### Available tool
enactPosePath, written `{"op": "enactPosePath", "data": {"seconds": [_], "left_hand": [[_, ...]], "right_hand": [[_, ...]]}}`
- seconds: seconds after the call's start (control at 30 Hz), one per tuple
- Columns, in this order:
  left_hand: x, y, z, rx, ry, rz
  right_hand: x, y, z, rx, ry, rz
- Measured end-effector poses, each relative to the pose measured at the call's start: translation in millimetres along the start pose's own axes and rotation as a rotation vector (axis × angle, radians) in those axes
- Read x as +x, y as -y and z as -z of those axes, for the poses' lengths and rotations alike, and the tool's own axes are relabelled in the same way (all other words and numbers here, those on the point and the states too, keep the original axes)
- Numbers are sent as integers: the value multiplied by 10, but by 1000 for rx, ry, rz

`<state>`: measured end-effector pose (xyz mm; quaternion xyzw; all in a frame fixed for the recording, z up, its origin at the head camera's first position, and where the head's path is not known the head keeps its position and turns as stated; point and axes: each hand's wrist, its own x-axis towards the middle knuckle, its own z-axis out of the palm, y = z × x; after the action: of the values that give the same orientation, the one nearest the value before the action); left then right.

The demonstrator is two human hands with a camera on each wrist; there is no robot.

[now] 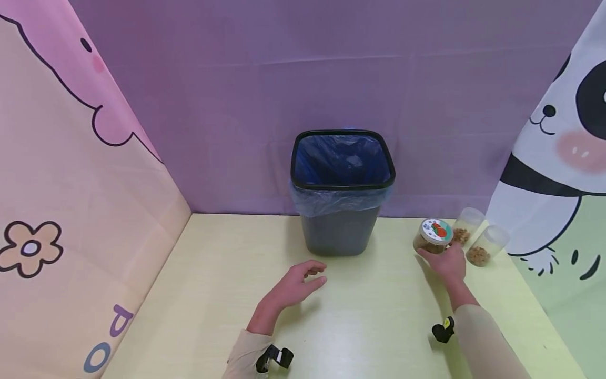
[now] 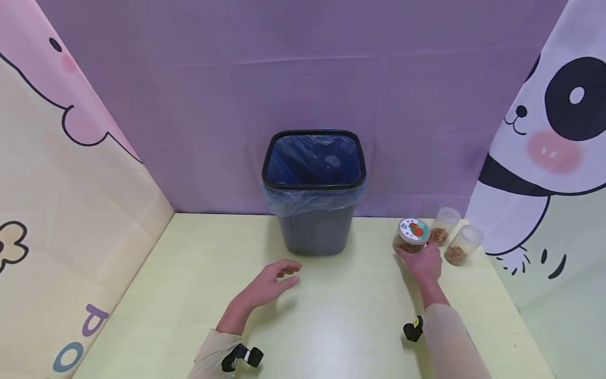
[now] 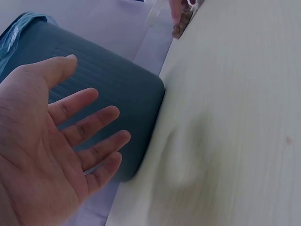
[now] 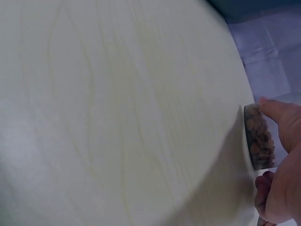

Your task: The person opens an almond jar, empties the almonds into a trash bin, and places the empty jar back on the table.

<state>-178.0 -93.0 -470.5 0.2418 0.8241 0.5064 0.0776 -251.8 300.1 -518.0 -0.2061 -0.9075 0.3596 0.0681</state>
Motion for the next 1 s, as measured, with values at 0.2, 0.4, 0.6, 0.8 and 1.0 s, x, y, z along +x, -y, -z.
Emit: {"op": "enactPosePath", "data": {"seconds": [0.2, 0.4, 0.6, 0.8, 1.0], "left_hand": [[111, 162, -128, 4, 15, -2], [164, 329, -238, 5, 27, 2], [134, 128, -227, -14, 33, 10], [107, 42, -234, -55, 47, 33], [111, 330, -329, 2, 50, 65]], "right_hand": [[87, -43, -47, -26, 2, 18], [122, -49, -55, -68, -9, -6], [150, -45, -44, -75, -33, -4], [164, -58, -49, -68, -46, 13], [115, -90, -99, -18, -16, 11]]}}
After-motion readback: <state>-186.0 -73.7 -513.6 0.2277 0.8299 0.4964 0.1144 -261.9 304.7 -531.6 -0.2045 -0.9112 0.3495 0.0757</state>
